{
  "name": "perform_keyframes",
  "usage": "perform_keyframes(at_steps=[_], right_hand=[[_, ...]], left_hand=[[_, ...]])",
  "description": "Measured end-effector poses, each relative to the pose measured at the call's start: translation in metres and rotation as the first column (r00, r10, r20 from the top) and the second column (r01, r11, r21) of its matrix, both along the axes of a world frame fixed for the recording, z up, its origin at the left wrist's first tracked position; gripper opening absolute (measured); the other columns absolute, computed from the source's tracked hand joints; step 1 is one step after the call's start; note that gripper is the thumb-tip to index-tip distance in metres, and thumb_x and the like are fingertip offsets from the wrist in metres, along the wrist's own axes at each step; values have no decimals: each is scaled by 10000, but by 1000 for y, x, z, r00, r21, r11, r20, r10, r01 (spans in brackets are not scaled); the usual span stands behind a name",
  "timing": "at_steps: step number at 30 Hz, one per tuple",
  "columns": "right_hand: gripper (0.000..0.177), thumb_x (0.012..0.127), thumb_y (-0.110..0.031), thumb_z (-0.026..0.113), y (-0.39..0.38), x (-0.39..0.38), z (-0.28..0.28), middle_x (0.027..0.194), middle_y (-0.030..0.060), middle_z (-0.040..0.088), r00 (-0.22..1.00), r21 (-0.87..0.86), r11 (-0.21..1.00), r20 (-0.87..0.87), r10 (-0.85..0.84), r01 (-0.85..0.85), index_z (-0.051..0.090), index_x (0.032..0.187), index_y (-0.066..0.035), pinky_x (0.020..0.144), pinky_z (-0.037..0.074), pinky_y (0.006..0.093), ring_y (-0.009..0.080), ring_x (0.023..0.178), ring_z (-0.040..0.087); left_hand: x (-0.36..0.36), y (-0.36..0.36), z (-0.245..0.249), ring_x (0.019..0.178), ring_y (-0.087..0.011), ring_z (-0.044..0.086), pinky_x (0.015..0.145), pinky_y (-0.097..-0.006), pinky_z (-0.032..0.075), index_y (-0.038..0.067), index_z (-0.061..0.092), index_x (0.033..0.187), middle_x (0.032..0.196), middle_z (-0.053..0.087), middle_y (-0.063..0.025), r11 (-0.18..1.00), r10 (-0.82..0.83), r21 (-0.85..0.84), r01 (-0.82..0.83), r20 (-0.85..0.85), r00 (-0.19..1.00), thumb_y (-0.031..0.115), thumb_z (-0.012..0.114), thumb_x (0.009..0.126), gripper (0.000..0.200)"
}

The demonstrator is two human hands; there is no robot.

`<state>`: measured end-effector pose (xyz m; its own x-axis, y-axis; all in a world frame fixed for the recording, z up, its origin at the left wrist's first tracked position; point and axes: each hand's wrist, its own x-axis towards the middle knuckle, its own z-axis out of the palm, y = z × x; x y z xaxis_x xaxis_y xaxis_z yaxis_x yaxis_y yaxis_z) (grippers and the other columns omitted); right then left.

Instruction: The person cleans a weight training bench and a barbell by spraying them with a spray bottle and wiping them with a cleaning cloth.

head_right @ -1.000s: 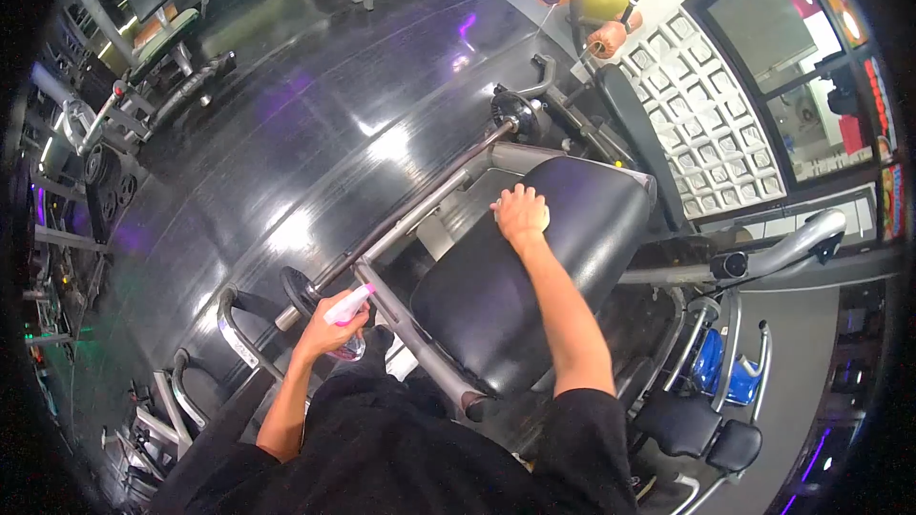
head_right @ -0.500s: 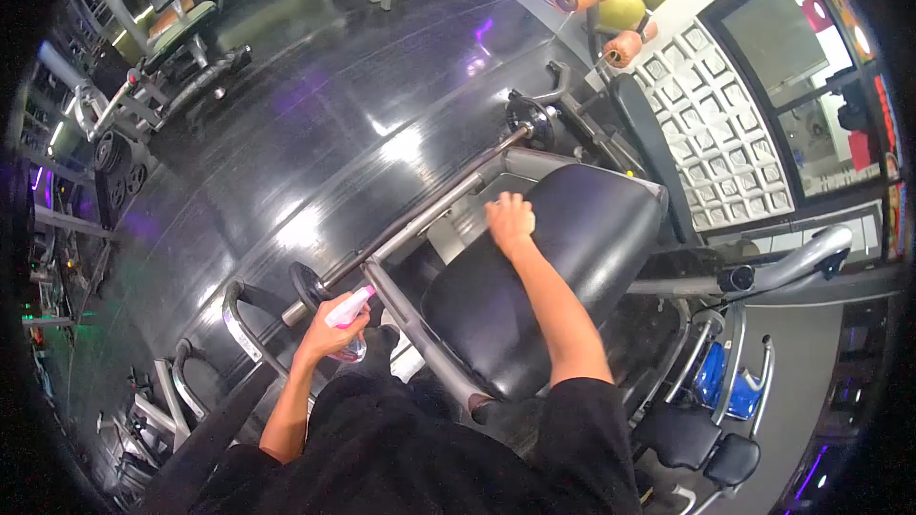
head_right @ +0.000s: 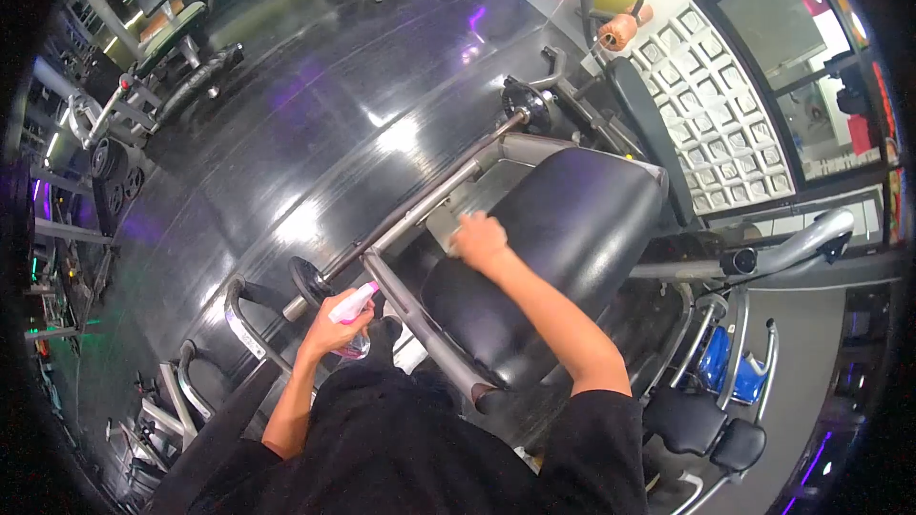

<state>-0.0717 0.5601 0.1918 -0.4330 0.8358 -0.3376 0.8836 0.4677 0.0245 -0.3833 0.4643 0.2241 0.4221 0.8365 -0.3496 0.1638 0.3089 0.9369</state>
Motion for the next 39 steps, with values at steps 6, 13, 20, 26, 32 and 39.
perform_keyframes(at_steps=[6,13,20,26,32,39], right_hand=[[234,755,-183,664,-72,-18,48,1083,44,546,983,-102,988,-151,103,-119,713,972,-255,736,533,382,257,990,551],[278,751,-123,654,-149,17,152,1102,37,550,938,-266,939,-323,127,-219,713,988,-256,806,512,372,244,1000,533],[218,771,-184,651,-104,-27,83,1109,32,559,919,-223,922,-310,242,-318,720,970,-243,820,482,363,241,1052,526],[211,787,-230,631,-52,-109,-31,1112,31,587,964,-299,918,-27,264,-260,718,955,-138,800,477,361,247,1080,529],[180,747,-228,650,-110,-72,39,1068,11,606,905,-121,897,-32,424,-425,745,858,-123,722,447,355,213,1046,527],[277,707,-142,697,-181,-13,152,1113,10,568,983,-161,981,-167,82,-109,728,970,-221,786,475,344,220,1032,526]], left_hand=[[7,0,-5,564,-107,617,550,-270,491,20,607,927,686,621,-41,999,-44,1,44,6,999,119,666,856,135],[11,3,1,567,-103,615,551,-268,490,18,620,924,694,628,-41,998,-62,-4,62,25,998,121,671,856,134],[13,9,-10,575,-122,627,553,-283,496,12,619,929,691,632,-47,997,-73,15,73,1,997,117,659,844,141],[19,5,4,570,-119,622,549,-281,501,12,620,943,697,635,-43,997,-67,25,66,18,998,103,648,854,130],[15,-4,2,572,-111,619,554,-275,500,12,615,930,707,634,-42,1000,-24,19,24,40,999,96,646,861,113],[24,7,3,609,-105,615,571,-255,507,-1,597,952,725,602,-27,982,-190,23,189,36,981,45,647,863,112]])
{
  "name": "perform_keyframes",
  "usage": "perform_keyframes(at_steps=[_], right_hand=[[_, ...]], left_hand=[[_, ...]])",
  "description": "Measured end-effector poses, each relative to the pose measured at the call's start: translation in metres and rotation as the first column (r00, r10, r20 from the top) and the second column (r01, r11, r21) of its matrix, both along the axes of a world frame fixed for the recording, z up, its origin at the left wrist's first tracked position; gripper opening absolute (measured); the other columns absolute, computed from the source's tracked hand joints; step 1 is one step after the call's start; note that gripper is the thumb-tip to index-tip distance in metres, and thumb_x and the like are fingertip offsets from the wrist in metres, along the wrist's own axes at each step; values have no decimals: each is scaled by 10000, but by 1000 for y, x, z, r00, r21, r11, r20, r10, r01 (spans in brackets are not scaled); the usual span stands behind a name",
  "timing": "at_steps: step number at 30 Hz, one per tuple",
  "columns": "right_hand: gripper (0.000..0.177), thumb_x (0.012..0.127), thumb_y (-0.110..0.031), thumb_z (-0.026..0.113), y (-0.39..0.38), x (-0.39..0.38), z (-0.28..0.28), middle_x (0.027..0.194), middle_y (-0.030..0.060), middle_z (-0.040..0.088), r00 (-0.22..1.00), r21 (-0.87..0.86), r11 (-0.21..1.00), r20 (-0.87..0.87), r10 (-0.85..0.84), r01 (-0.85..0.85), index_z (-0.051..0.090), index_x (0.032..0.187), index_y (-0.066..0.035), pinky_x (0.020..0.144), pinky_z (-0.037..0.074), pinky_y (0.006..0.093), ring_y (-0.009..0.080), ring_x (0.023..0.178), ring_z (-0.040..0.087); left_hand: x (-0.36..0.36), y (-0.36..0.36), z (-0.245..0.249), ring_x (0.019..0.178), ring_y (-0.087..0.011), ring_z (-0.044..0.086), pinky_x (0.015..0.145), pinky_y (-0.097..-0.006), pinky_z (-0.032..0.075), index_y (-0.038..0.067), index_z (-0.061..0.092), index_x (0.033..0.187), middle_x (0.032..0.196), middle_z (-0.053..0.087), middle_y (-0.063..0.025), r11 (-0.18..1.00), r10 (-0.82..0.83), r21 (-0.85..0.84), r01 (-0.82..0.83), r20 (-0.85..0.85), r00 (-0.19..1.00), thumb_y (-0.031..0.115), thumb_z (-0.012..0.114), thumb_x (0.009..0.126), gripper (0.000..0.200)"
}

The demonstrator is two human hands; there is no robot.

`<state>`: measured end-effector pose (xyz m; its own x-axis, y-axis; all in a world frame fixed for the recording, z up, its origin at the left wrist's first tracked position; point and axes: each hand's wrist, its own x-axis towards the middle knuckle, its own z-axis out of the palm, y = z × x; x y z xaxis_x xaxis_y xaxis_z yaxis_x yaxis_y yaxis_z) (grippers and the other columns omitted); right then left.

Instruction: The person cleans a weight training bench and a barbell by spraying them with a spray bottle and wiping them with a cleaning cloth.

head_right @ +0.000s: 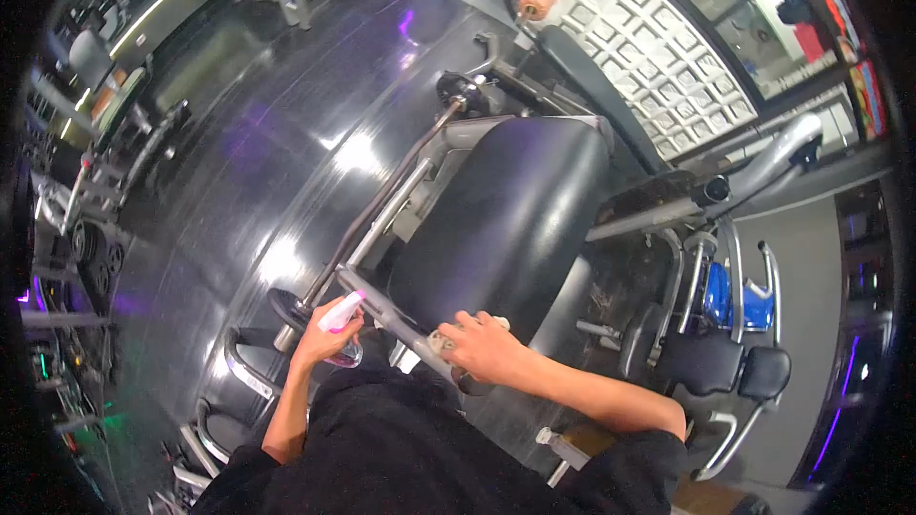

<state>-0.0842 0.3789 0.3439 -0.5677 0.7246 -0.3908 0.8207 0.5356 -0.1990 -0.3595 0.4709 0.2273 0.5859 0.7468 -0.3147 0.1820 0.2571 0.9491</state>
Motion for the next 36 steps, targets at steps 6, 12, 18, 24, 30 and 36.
perform_keyframes(at_steps=[6,12,18,24,30,36], right_hand=[[351,716,-89,668,-40,63,-11,1132,5,590,926,242,911,-261,-272,335,729,992,-296,852,489,355,235,1023,552],[410,743,-73,695,15,166,-65,1133,129,564,714,385,617,-517,-471,686,703,1117,-241,874,481,396,327,1061,552],[271,854,-169,671,53,142,-67,1088,130,556,421,368,221,-653,-630,903,679,1124,-194,859,466,406,319,995,522],[269,792,-120,706,-28,85,-74,1060,137,561,534,364,398,-668,-518,842,663,1057,-122,853,470,426,342,977,527],[347,812,-226,702,-62,75,-70,1309,152,460,422,143,446,-656,-626,883,682,1158,-243,1011,391,459,380,1189,412],[413,838,-291,679,-49,87,-65,1450,180,373,579,220,573,-576,-577,789,631,1248,-277,1077,278,504,402,1288,357]], left_hand=[[37,14,31,593,-82,623,563,-249,495,21,621,925,703,628,-23,992,-125,23,123,108,986,86,657,858,101],[73,16,53,612,-65,612,556,-229,481,23,619,932,731,622,-6,961,-269,106,254,178,946,50,661,863,85],[99,6,59,608,-66,614,543,-227,480,27,619,928,702,618,-1,953,-300,103,284,233,925,39,652,869,69],[114,-1,65,616,-112,622,570,-256,503,0,598,944,760,621,-45,916,-384,172,361,128,914,-9,634,861,91],[136,-8,87,584,-94,608,546,-245,483,24,622,930,724,627,-32,886,-354,320,336,-2,935,82,663,857,102],[145,-20,111,656,-155,633,618,-283,487,12,661,945,755,645,-93,907,-224,330,263,-152,963,83,685,806,158]])
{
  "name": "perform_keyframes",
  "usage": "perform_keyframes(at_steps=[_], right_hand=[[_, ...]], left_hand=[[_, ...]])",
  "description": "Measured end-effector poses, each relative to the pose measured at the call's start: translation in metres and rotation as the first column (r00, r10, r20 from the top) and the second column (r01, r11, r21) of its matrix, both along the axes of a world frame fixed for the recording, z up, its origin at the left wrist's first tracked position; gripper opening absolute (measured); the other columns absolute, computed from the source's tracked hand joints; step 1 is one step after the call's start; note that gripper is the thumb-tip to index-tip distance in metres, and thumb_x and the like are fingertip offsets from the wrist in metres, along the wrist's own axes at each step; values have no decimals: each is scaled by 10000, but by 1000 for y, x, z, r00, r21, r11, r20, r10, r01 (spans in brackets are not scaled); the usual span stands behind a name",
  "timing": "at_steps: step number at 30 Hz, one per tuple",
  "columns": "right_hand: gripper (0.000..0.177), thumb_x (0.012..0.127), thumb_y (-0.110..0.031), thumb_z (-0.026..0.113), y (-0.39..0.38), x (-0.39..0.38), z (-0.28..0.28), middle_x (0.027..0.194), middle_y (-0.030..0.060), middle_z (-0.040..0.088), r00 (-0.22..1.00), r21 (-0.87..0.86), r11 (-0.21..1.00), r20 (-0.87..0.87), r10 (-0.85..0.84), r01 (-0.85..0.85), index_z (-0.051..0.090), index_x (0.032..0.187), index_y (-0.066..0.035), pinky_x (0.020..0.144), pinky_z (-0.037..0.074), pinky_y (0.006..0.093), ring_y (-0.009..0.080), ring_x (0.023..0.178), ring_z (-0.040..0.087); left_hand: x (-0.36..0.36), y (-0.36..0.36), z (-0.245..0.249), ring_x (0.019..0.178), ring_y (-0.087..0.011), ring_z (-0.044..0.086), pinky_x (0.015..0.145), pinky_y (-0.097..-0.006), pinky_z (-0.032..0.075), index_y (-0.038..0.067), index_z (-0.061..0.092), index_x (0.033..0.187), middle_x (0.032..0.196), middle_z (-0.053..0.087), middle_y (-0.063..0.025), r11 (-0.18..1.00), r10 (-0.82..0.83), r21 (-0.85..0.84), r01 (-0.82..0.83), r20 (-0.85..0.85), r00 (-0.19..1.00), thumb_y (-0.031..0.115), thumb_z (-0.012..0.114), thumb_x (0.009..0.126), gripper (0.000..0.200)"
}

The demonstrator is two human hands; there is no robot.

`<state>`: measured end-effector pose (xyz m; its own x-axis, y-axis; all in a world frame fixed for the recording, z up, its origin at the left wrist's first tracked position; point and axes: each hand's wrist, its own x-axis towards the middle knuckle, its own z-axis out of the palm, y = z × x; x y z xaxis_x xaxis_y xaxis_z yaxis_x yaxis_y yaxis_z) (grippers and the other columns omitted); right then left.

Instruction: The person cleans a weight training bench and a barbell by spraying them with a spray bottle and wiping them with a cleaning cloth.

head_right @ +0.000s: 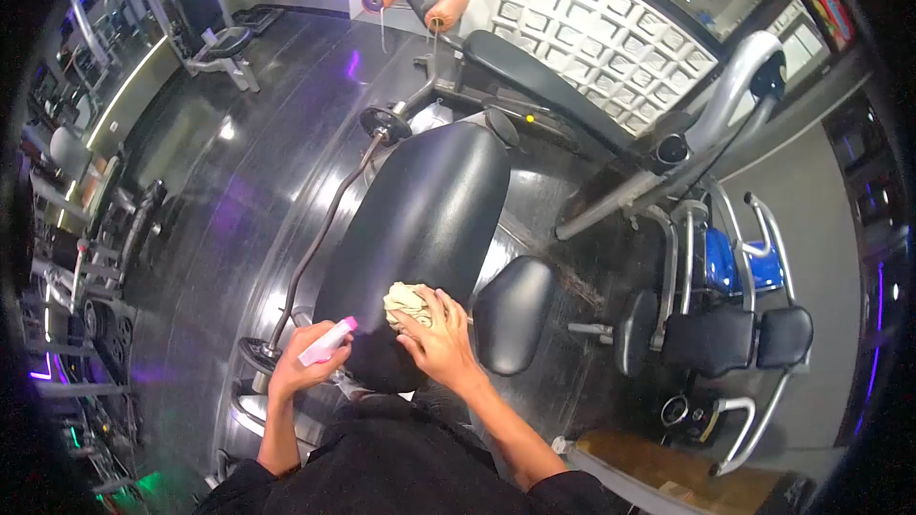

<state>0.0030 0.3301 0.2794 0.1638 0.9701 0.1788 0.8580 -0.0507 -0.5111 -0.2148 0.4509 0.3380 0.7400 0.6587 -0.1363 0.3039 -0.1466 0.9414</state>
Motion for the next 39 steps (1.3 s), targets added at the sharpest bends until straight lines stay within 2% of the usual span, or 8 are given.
perform_keyframes(at_steps=[10,15,18,20,21,25,35,39], right_hand=[[297,730,-157,719,30,85,-41,1177,116,615,930,239,921,282,236,-306,721,1013,-249,880,501,402,330,1010,588],[346,843,-54,596,85,150,-30,1208,197,565,989,275,959,112,-102,68,655,1177,-126,918,451,460,379,1068,527],[311,851,-62,594,89,133,-27,1178,179,590,997,275,959,-66,-51,68,660,1149,-118,907,457,457,381,1057,535],[299,832,-113,637,81,107,-4,1072,131,646,849,22,952,-447,282,-305,662,1128,-148,867,477,441,351,1026,569],[309,804,-165,682,63,90,-21,1120,103,628,924,269,884,116,365,-382,672,1112,-190,853,482,428,319,1025,576],[463,681,-162,758,55,77,-9,1189,59,578,818,151,825,315,481,-544,679,1127,-257,856,472,403,280,1036,562],[263,860,-157,632,196,193,1,1181,135,596,958,210,977,286,-19,-43,695,1113,-186,842,475,445,342,983,561],[307,767,-76,637,175,131,19,1054,81,663,875,167,895,345,340,-414,713,1035,-203,765,508,412,302,889,607]], left_hand=[[37,-34,26,606,-181,633,579,-295,480,5,652,933,727,639,-100,952,237,204,-228,-23,971,98,690,796,170],[41,-46,31,661,-267,652,609,-329,486,1,653,954,771,647,-135,934,297,218,-282,-39,954,106,701,779,210],[39,-48,29,655,-280,647,606,-338,487,0,651,943,774,648,-136,928,291,245,-281,-8,957,105,703,776,204],[39,-48,30,655,-290,645,604,-345,486,1,649,946,773,645,-138,934,300,206,-292,-7,954,105,707,773,210],[39,-49,30,655,-299,642,603,-352,486,2,647,950,771,641,-140,941,299,167,-293,-10,954,105,710,770,216],[35,-42,20,655,-317,635,595,-362,483,2,642,967,767,631,-149,918,292,275,-286,21,956,109,719,764,242],[33,-8,22,595,-282,583,550,-352,447,-6,629,958,729,596,-147,927,284,247,-282,28,958,113,720,768,242],[40,8,21,586,-272,572,547,-354,445,-8,628,953,725,592,-144,915,316,262,-308,11,949,111,719,768,238]])
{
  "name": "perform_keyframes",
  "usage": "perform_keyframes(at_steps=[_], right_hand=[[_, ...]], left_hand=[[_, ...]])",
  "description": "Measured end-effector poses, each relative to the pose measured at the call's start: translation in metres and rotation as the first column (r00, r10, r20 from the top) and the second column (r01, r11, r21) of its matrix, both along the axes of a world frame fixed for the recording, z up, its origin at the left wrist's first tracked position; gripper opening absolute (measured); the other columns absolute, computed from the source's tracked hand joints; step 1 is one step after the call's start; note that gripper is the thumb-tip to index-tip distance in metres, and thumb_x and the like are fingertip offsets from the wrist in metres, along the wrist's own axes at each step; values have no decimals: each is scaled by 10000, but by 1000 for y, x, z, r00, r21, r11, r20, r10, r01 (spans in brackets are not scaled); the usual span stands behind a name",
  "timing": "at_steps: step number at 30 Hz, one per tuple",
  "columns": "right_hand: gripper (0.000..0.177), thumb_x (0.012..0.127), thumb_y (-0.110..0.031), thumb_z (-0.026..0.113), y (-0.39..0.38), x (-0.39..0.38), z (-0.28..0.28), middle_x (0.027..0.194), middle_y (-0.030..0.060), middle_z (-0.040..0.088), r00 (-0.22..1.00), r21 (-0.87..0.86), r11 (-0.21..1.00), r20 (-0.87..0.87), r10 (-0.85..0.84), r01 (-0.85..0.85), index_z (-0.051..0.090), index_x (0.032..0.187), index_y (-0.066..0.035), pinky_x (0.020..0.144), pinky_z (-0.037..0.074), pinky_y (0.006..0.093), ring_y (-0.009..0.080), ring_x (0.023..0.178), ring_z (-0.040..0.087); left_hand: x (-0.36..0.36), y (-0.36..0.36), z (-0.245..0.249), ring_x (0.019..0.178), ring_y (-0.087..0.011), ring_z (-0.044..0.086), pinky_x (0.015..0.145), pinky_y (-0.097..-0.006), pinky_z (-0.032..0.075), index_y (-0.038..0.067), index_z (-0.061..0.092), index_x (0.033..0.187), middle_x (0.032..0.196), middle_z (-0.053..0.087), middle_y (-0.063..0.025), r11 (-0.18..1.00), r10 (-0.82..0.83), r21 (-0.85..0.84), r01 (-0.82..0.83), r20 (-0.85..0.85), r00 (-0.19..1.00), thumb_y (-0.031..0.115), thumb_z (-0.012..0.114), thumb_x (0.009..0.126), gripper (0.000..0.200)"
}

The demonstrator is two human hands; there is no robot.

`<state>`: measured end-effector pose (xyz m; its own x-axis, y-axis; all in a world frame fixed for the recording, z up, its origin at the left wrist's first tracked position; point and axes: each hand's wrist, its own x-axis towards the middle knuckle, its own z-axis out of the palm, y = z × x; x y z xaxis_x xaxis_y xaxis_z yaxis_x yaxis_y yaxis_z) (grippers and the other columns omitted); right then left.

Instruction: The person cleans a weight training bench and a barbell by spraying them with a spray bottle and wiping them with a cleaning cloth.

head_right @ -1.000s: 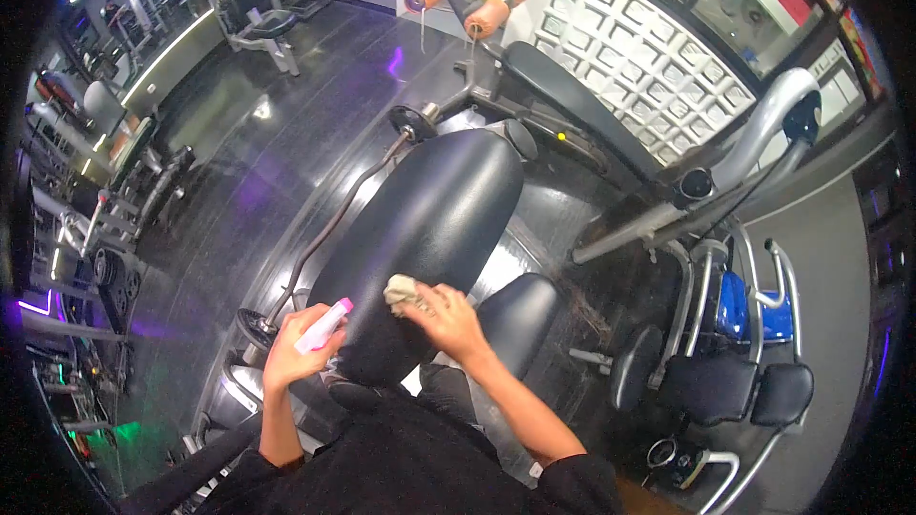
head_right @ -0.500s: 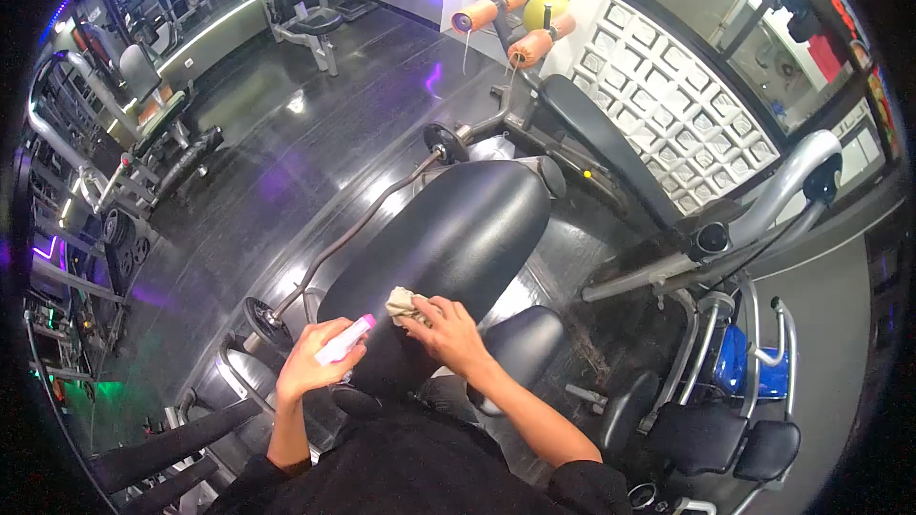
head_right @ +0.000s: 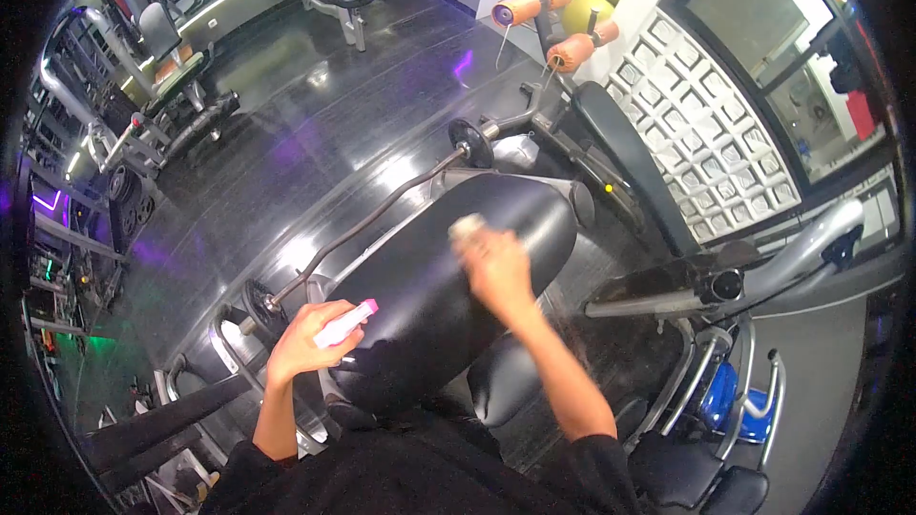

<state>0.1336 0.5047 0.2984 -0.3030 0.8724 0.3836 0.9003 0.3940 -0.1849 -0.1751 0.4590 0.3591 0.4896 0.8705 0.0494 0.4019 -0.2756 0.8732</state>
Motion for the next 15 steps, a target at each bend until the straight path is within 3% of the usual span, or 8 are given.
perform_keyframes(at_steps=[3,4,6,8,9,11,12,15], right_hand=[[397,727,-152,738,-49,-38,-8,1140,32,609,924,-165,916,-183,335,-365,690,1103,-267,758,541,351,254,894,585],[424,672,-144,753,-56,-38,-9,1148,1,604,913,-94,909,-51,404,-407,695,1072,-274,742,549,332,234,888,583],[439,621,-123,737,-34,-6,-3,1146,-12,616,920,-167,905,-82,382,-391,705,1037,-260,737,552,338,226,900,591],[461,607,-63,673,10,38,-4,1088,47,649,976,-134,968,22,217,-212,707,1036,-230,735,548,362,284,940,601],[445,641,-52,643,32,51,21,1098,82,648,970,-263,964,238,42,23,708,1048,-220,736,544,375,320,928,596],[317,769,-77,645,71,105,-2,1056,71,619,972,-12,993,206,-114,119,708,1053,-204,734,540,409,309,896,571],[261,808,-109,642,83,107,2,1061,66,614,979,-77,979,88,-184,191,710,1046,-191,719,540,422,311,897,568],[197,857,-144,603,92,80,-7,1055,48,623,959,-131,963,187,-211,237,713,1015,-185,698,544,416,297,890,577]], left_hand=[[6,9,-7,589,-270,575,555,-352,451,-3,632,952,728,596,-140,999,23,-25,-22,32,999,119,719,769,237],[9,13,-8,594,-278,580,563,-352,457,1,636,955,733,602,-139,999,30,-41,-28,37,999,125,720,770,238],[15,19,-10,600,-285,585,571,-352,463,5,639,957,738,608,-139,997,42,-65,-40,40,998,131,721,771,239],[19,26,-13,623,-312,599,584,-357,474,12,645,960,753,621,-143,999,12,-43,-11,10,1000,141,719,771,241],[21,28,-14,623,-312,599,584,-357,474,12,645,960,753,621,-143,999,16,-51,-16,8,1000,141,719,771,241],[24,33,-15,648,-333,608,597,-366,481,15,646,958,763,627,-148,999,4,-51,-4,-12,1000,144,721,767,243],[25,35,-17,648,-333,608,597,-366,481,15,646,958,763,627,-148,998,12,-55,-13,-11,1000,144,721,767,243],[28,42,-20,659,-334,610,608,-365,485,17,646,955,766,628,-148,997,18,-78,-21,-40,999,141,714,762,239]])
